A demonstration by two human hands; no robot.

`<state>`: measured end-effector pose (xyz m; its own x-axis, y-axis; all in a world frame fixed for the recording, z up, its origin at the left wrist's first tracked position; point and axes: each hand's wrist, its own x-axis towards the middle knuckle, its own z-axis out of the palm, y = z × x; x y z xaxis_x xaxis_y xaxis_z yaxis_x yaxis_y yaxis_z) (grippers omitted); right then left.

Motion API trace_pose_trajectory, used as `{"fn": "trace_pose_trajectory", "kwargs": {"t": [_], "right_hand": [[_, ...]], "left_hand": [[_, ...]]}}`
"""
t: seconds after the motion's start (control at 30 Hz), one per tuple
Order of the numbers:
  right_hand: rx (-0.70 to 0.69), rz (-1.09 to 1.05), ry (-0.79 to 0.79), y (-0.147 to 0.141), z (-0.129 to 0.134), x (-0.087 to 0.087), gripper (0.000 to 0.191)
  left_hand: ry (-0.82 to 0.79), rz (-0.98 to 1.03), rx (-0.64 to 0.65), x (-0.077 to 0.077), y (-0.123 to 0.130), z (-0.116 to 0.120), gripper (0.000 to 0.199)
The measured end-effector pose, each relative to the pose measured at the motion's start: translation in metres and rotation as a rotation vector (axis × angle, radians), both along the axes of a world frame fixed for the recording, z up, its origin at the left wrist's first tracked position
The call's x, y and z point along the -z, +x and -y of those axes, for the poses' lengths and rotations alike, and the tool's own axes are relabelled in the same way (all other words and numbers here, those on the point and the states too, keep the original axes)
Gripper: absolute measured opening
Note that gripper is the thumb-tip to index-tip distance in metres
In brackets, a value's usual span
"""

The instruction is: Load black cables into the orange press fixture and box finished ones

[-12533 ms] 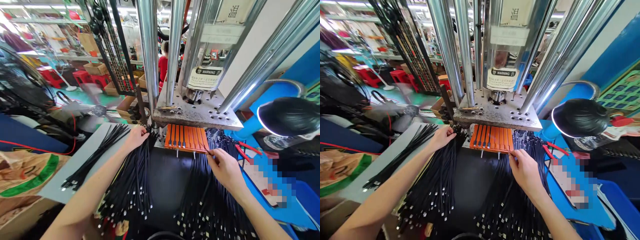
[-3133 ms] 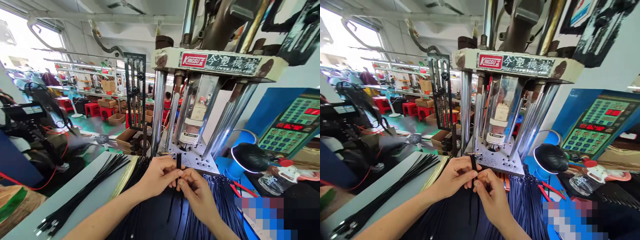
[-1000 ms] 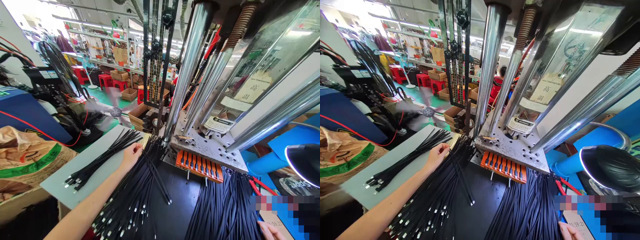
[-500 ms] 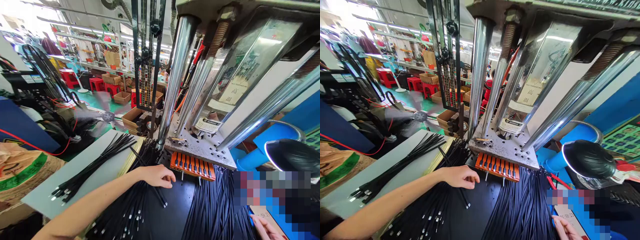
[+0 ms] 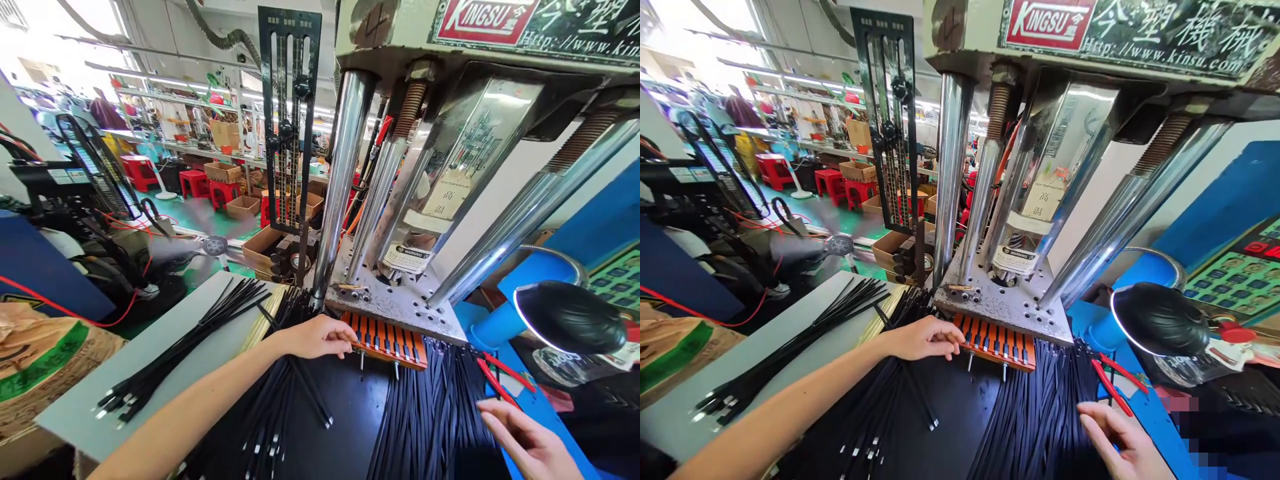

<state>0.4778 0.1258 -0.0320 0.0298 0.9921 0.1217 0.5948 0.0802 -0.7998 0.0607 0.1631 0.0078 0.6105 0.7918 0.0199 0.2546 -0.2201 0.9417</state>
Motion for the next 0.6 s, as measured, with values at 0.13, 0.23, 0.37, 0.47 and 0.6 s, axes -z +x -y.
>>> {"fn": "trace_pose_trajectory", "kwargs": {"t": [0.13, 0.23, 0.37, 0.47, 0.6], "right_hand": [[-0.308, 0.164, 0.095, -0.048, -0.016, -0.016, 0.032], [-0.403, 0.232, 0.224, -0.072, -0.027, -0.019, 0.027], [-0.443, 0.225, 0.298, -0.083, -0.042, -0.02, 0.02], [-0.445, 0.198, 0.262, -0.081, -0.05, -0.019, 0.019], [-0.469, 0.185, 0.231, -0.08, -0.055, -0.019, 0.018]], "left_hand": [[-0.05, 0.068, -0.103, 0.009, 0.005, 0.001, 0.027], [-0.039, 0.07, -0.162, 0.01, 0.005, 0.007, 0.024], [0.031, -0.037, -0.209, 0.003, -0.001, 0.007, 0.027], [0.023, -0.085, -0.243, 0.004, -0.002, 0.001, 0.03], [-0.018, -0.067, -0.291, 0.013, 0.003, -0.003, 0.029]]}}
